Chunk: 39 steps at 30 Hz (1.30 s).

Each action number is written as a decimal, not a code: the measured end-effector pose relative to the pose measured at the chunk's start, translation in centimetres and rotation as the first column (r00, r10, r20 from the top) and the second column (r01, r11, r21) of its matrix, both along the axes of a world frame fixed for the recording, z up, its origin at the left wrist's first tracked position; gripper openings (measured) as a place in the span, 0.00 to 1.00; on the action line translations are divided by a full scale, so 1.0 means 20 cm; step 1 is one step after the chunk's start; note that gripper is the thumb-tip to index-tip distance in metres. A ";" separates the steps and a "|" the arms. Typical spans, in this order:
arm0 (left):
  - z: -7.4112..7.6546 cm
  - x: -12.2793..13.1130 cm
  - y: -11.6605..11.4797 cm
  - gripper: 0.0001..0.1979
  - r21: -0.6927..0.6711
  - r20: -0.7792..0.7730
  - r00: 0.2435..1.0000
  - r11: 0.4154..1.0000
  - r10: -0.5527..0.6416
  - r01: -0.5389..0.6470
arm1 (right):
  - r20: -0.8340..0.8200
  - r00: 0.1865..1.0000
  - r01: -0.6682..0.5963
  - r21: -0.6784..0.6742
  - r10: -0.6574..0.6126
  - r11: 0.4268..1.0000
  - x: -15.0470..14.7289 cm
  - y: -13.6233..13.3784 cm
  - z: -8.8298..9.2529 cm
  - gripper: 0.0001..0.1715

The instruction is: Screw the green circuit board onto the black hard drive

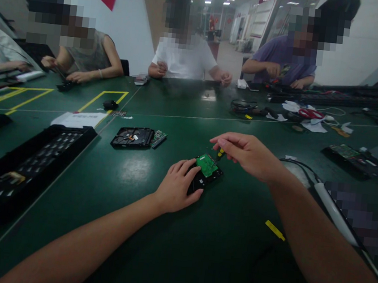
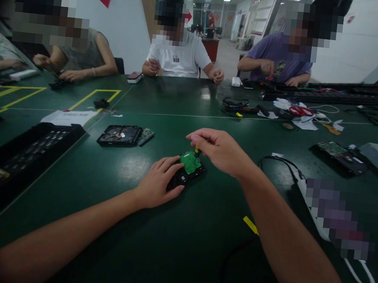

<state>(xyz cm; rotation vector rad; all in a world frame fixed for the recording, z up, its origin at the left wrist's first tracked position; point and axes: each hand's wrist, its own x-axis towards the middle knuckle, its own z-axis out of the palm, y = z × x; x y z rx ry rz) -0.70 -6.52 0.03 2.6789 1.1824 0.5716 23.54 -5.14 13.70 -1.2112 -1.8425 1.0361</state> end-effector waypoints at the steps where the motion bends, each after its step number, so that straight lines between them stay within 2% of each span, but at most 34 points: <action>1: 0.00 0.00 0.00 0.34 0.000 0.000 1.000 1.000 -0.001 0.001 | -0.010 1.000 0.005 0.001 -0.005 1.000 0.00 0.00 0.00 0.18; 11: -0.01 0.00 0.00 0.34 0.006 0.001 1.000 1.000 0.004 -0.004 | -0.059 0.997 0.036 -0.116 -0.043 0.993 0.00 0.01 -0.03 0.25; 18: -0.01 0.00 0.00 0.34 0.005 -0.005 1.000 1.000 0.013 -0.013 | -0.114 0.993 0.023 -0.067 -0.030 0.998 0.00 0.02 -0.04 0.14; 23: -0.02 0.01 0.00 0.33 0.011 -0.017 0.999 1.000 0.028 -0.027 | -0.174 0.974 0.137 -0.060 -0.145 0.989 0.01 0.03 -0.05 0.10; 30: -0.03 0.02 0.01 0.33 0.024 -0.012 0.999 0.999 0.043 -0.043 | -0.188 0.975 0.104 -0.096 -0.121 0.990 -0.01 0.02 -0.03 0.11; 39: -0.02 0.01 0.01 0.35 0.008 0.008 1.000 1.000 0.020 -0.020 | -0.042 0.995 0.089 0.015 -0.089 0.996 0.02 0.01 -0.02 0.18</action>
